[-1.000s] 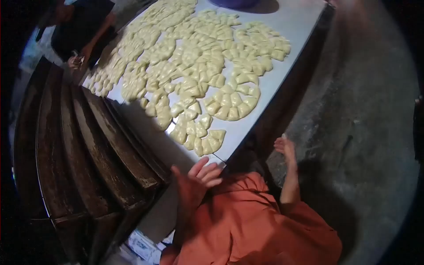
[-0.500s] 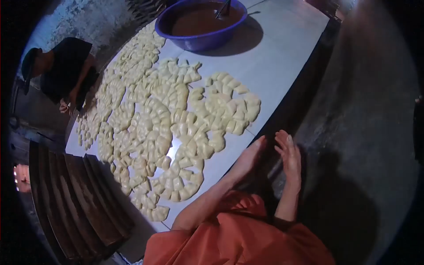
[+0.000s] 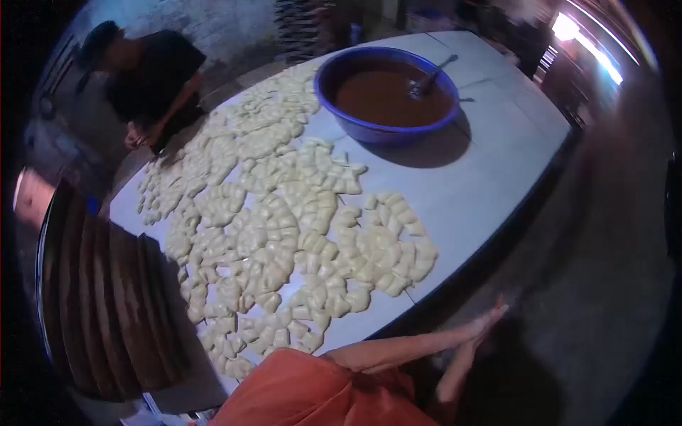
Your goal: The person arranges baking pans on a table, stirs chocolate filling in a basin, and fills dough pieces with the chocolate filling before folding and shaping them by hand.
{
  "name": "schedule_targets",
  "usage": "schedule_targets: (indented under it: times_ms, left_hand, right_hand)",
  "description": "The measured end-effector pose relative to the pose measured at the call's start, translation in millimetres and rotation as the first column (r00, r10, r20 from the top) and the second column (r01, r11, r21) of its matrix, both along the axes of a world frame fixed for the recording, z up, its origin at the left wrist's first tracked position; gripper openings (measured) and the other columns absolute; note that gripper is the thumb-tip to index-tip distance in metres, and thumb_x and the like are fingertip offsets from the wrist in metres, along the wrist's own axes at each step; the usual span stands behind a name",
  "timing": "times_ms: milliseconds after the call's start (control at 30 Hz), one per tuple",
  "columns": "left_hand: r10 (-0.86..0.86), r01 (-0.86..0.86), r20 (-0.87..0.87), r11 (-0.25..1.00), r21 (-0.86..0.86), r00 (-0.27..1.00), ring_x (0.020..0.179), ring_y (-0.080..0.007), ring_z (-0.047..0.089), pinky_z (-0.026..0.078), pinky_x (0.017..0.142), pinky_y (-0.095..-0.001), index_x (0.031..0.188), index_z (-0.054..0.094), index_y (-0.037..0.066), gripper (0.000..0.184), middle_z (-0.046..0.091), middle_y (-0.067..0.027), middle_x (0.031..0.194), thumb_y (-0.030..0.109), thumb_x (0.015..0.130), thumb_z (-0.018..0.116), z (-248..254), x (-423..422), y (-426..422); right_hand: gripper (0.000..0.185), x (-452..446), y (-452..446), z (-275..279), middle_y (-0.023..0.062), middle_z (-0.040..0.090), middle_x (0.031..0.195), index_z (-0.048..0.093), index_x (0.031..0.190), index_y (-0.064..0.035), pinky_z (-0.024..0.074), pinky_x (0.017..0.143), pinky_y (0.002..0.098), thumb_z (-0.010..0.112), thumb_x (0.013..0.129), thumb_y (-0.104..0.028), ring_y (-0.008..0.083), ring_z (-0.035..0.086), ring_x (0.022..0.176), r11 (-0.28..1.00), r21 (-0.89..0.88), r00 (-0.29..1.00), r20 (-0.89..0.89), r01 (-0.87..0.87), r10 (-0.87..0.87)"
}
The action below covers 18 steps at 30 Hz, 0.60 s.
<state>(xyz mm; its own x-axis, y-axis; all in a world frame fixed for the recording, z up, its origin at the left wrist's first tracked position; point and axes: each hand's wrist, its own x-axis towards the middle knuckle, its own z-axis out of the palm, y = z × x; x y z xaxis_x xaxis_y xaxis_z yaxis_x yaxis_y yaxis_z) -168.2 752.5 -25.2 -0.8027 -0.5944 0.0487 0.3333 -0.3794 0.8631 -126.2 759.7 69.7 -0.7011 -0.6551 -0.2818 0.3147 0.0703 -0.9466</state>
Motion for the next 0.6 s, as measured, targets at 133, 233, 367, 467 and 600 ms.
schedule_targets:
  times_ms: [133, 233, 367, 467, 600]
  left_hand:
    - [0.079, -0.079, -0.004, 0.996, -0.048, 0.997, 0.086, -0.0149, 0.060, 0.049, 0.077, -0.0331, 0.122, 0.053, 0.003, 0.045, 0.062, -0.0076, 0.103, 0.036, 0.092, 0.059, 84.9, 74.0, -35.6]
    - [0.331, -0.314, -0.027, 0.861, -0.400, 0.943, 0.078, -0.0154, 0.061, 0.049, 0.067, -0.0321, 0.108, 0.063, 0.002, 0.034, 0.064, -0.0080, 0.083, 0.030, 0.089, 0.063, 199.3, 205.1, -53.8]
    - [0.637, -0.403, 0.205, 0.670, -0.624, 0.743, 0.072, -0.0182, 0.065, 0.049, 0.062, -0.0321, 0.099, 0.070, 0.001, 0.040, 0.068, -0.0092, 0.082, 0.039, 0.087, 0.065, 212.5, 323.1, -49.1]
    - [0.912, -0.587, 0.088, 0.328, -0.740, 0.400, 0.073, -0.0231, 0.066, 0.049, 0.064, -0.0342, 0.102, 0.066, -0.003, 0.037, 0.068, -0.0105, 0.081, 0.031, 0.087, 0.067, 236.5, 414.4, 3.2]
    - [0.987, -0.481, -0.027, -0.102, -0.871, -0.161, 0.097, -0.0295, 0.067, 0.052, 0.083, -0.0379, 0.093, 0.070, 0.001, 0.020, 0.070, -0.0155, 0.104, 0.009, 0.077, 0.078, 330.5, 509.0, 122.1]
  right_hand:
    - [0.058, -29.2, 9.0, -15.4, 0.0166, 0.051, 0.131, 0.050, 0.131, -0.0031, 0.0379, 0.096, 0.0446, 0.051, 0.094, -0.048, 0.0307, 0.047, 0.121, 0.987, 0.162, 0.984, -0.177, 0.003, 0.026]
    - [0.054, -49.0, -37.0, -2.4, 0.0170, 0.058, 0.122, 0.057, 0.124, -0.0010, 0.0433, 0.089, 0.0455, 0.053, 0.094, -0.046, 0.0322, 0.054, 0.112, 0.972, 0.230, 0.926, -0.354, -0.051, 0.133]
    - [0.051, -11.7, -108.6, 33.9, 0.0175, 0.068, 0.110, 0.066, 0.114, 0.0016, 0.0505, 0.079, 0.0467, 0.056, 0.094, -0.044, 0.0341, 0.063, 0.100, 0.934, 0.214, 0.821, -0.446, -0.287, 0.355]
    - [0.052, 68.2, -144.6, 95.8, 0.0189, 0.067, 0.110, 0.066, 0.114, 0.0021, 0.0491, 0.084, 0.0459, 0.050, 0.096, -0.044, 0.0305, 0.063, 0.100, 0.777, 0.173, 0.595, -0.551, -0.605, 0.586]
    - [0.054, 178.1, -180.2, 153.5, 0.0165, 0.062, 0.122, 0.060, 0.124, 0.0010, 0.0448, 0.095, 0.0423, 0.058, 0.092, -0.042, 0.0293, 0.059, 0.112, 0.135, 0.195, -0.013, -0.610, -0.971, 0.792]
